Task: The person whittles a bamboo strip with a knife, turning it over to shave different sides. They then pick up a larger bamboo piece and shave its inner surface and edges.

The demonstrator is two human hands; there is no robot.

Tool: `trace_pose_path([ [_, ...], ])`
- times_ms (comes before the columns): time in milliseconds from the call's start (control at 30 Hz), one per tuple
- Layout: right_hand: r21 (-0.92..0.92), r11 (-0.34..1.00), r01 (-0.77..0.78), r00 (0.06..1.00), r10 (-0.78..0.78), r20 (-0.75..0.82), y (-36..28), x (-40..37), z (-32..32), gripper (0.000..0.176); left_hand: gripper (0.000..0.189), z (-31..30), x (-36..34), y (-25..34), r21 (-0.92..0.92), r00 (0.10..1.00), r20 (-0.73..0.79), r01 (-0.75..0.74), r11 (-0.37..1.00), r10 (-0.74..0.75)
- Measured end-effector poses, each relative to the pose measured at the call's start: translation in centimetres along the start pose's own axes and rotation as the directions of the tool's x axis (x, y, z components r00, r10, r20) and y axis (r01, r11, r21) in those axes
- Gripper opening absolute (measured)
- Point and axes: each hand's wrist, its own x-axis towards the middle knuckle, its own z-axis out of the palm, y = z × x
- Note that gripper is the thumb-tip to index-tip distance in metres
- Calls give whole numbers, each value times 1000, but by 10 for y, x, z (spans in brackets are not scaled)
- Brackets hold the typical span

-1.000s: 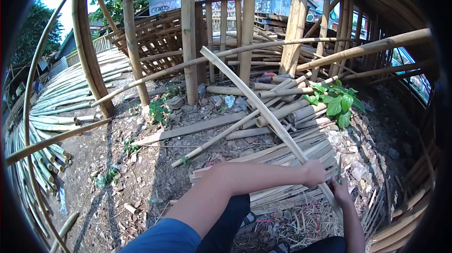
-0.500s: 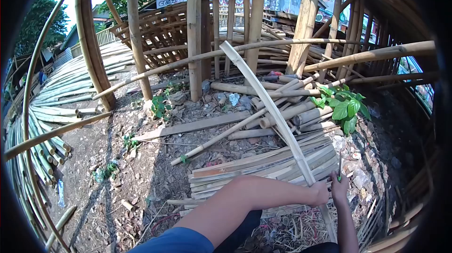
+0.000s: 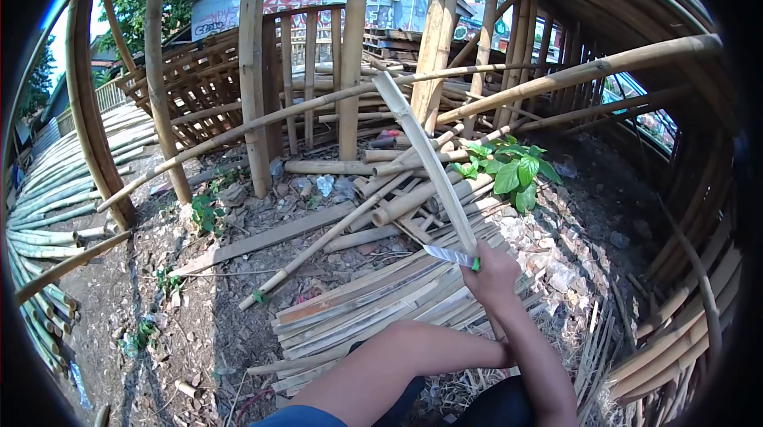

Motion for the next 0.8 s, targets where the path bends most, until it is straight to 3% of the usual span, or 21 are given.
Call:
trace_pose_path([
  [100, 9, 1000, 18, 997, -17, -74, 6, -1, -3, 31, 51, -25, -16, 25, 117, 997, 57, -53, 992, 47],
  [167, -1, 1000, -4, 997, 4, -75, 15, -3, -5, 33, 52, -66, -41, 90, 370, 993, 101, 13, 929, -54],
  [200, -24, 999, -41, 993, 38, -111, 22, -4, -4, 37, 52, -58, -38, 76, 371, 993, 111, -2, 929, -43],
  [267, -76, 991, -106, 984, 94, -153, 37, -6, -10, 41, 52, -25, -22, 34, 600, 916, 108, -370, 709, 387],
  [300, -61, 993, -99, 976, 85, -200, 43, -1, -16, 44, 48, -52, -39, 70, 620, 934, 174, -350, 702, 312],
  [367, -31, 995, -90, 960, 79, -269, 56, 6, -30, 44, 38, -96, -59, 121, 541, 879, 297, -477, 693, 373],
  [433, -44, 992, -119, 944, 99, -315, 61, 17, -49, 43, 23, -124, -74, 147, 582, 710, 249, -653, 484, 659],
  [567, -43, 987, -157, 923, 131, -362, 75, 32, -76, 39, 14, -180, -95, 163, 560, 640, 226, -703, 440, 735],
  [633, -6, 983, -184, 929, 171, -328, 76, 34, -89, 33, 13, -209, -105, 182, 768, 451, -94, -535, 353, 887],
  [700, -13, 983, -183, 930, 169, -327, 76, 28, -99, 31, 12, -233, -118, 202, 874, 310, -280, -310, 375, 909],
  [767, 18, 985, -173, 936, 170, -308, 77, 18, -108, 27, 11, -257, -130, 217, 860, 138, -465, -162, 484, 874],
  [800, 20, 985, -173, 934, 171, -313, 75, 13, -111, 27, 12, -267, -138, 217, 819, 81, -545, -158, 551, 834],
])
